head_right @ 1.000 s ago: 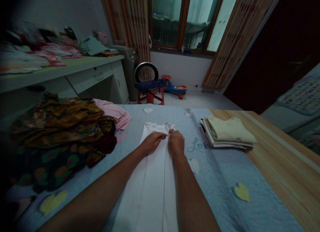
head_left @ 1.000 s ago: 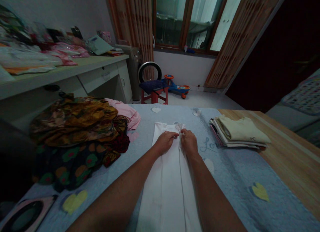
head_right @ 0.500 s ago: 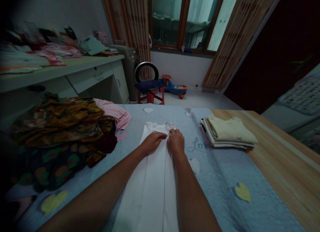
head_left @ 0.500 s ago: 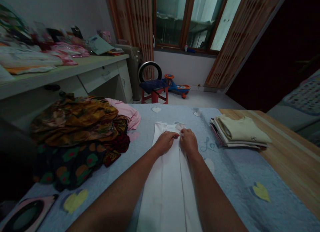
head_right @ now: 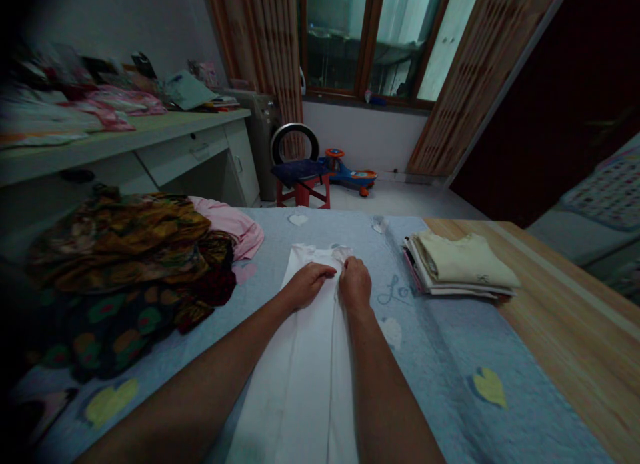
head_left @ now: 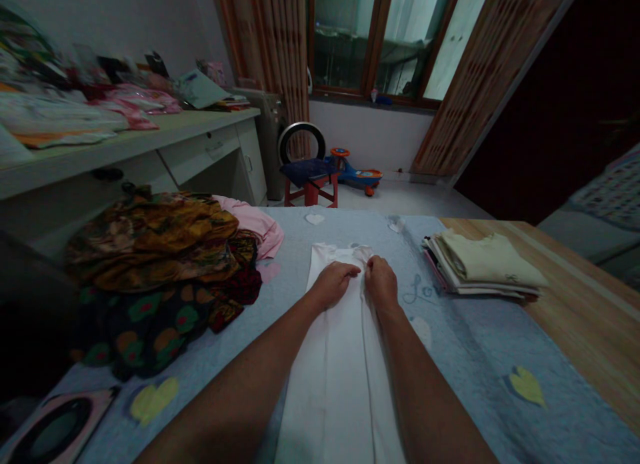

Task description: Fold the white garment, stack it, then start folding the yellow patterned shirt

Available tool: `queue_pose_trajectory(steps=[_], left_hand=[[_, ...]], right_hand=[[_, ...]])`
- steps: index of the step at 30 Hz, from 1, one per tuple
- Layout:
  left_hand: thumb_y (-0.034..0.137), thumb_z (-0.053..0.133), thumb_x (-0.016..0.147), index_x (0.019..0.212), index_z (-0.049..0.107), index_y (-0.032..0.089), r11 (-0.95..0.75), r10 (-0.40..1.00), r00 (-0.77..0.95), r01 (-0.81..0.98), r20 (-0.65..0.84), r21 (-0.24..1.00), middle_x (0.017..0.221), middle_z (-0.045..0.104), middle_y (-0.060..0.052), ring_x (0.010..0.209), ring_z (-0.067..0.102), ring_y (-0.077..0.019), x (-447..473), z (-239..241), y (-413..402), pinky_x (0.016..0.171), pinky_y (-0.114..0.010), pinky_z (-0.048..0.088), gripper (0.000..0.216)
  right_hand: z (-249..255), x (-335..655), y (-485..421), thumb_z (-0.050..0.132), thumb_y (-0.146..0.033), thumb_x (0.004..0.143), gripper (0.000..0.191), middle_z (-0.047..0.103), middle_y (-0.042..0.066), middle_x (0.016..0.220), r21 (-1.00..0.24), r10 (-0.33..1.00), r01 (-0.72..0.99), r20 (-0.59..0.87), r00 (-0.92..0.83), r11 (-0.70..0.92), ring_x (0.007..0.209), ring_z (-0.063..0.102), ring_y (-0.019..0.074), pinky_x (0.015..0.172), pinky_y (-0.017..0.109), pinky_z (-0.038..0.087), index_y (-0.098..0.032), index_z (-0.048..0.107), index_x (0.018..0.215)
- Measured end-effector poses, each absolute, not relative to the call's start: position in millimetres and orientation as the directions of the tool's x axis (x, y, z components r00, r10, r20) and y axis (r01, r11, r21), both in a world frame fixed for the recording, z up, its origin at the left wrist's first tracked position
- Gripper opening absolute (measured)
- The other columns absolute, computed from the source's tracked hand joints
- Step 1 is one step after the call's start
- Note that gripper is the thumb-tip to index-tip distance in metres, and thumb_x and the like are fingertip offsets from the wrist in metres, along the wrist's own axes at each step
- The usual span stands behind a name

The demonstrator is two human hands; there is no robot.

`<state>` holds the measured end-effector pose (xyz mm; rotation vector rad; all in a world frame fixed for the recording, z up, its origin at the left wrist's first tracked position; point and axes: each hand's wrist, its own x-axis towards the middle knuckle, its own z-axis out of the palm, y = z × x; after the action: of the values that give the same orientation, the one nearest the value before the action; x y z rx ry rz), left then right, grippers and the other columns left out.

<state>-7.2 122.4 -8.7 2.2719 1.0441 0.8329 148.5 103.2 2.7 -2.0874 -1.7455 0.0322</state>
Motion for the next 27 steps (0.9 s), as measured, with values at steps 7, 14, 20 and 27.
queue_pose_trajectory(steps=[7,14,20,27], left_hand=[[0.004,0.051,0.084,0.112,0.071,0.017,-0.584,0.793,0.515,0.486,0.326,0.650,0.109,0.074,-0.006,0.104,0.065,-0.0185,-6.8,-8.0,121.6,0.100,-0.035,0.048,0.037],[0.003,0.051,0.084,0.113,0.070,0.017,-0.583,0.791,0.521,0.487,0.320,0.651,0.108,0.075,-0.005,0.103,0.065,-0.0182,-7.0,-6.4,121.1,0.100,-0.035,0.048,0.038],[0.002,0.051,0.083,0.113,0.071,0.016,-0.581,0.794,0.519,0.497,0.316,0.644,0.109,0.074,-0.006,0.104,0.065,-0.0183,-6.9,-6.4,121.1,0.100,-0.034,0.048,0.038],[0.003,0.052,0.083,0.114,0.070,0.018,-0.577,0.797,0.520,0.502,0.308,0.644,0.110,0.074,-0.005,0.105,0.064,-0.0183,-6.8,-7.1,121.0,0.100,-0.034,0.048,0.039]], right_hand=[[-6.4,152.5,104.2,0.053,-0.005,0.071,0.033,0.062,0.010,0.100,-0.363,0.937,0.932,0.315,0.151,-0.028,0.094,0.055,0.0213,0.083,0.027,0.037,-0.015,0.058,0.101],[-7.4,153.0,105.5,0.050,-0.003,0.072,0.027,0.060,0.009,0.093,-0.375,0.930,0.926,0.323,0.174,-0.043,0.089,0.055,0.0210,0.082,0.027,0.038,-0.017,0.060,0.093],[-8.1,154.1,106.9,0.049,-0.007,0.080,0.019,0.063,0.009,0.091,-0.382,0.922,0.922,0.335,0.196,-0.058,0.085,0.056,0.0202,0.078,0.027,0.037,-0.016,0.061,0.092],[-7.6,153.6,107.4,0.046,-0.011,0.086,0.015,0.063,0.006,0.083,-0.445,0.910,0.892,0.329,0.251,-0.085,0.076,0.054,0.0180,0.070,0.026,0.034,-0.017,0.059,0.092]])
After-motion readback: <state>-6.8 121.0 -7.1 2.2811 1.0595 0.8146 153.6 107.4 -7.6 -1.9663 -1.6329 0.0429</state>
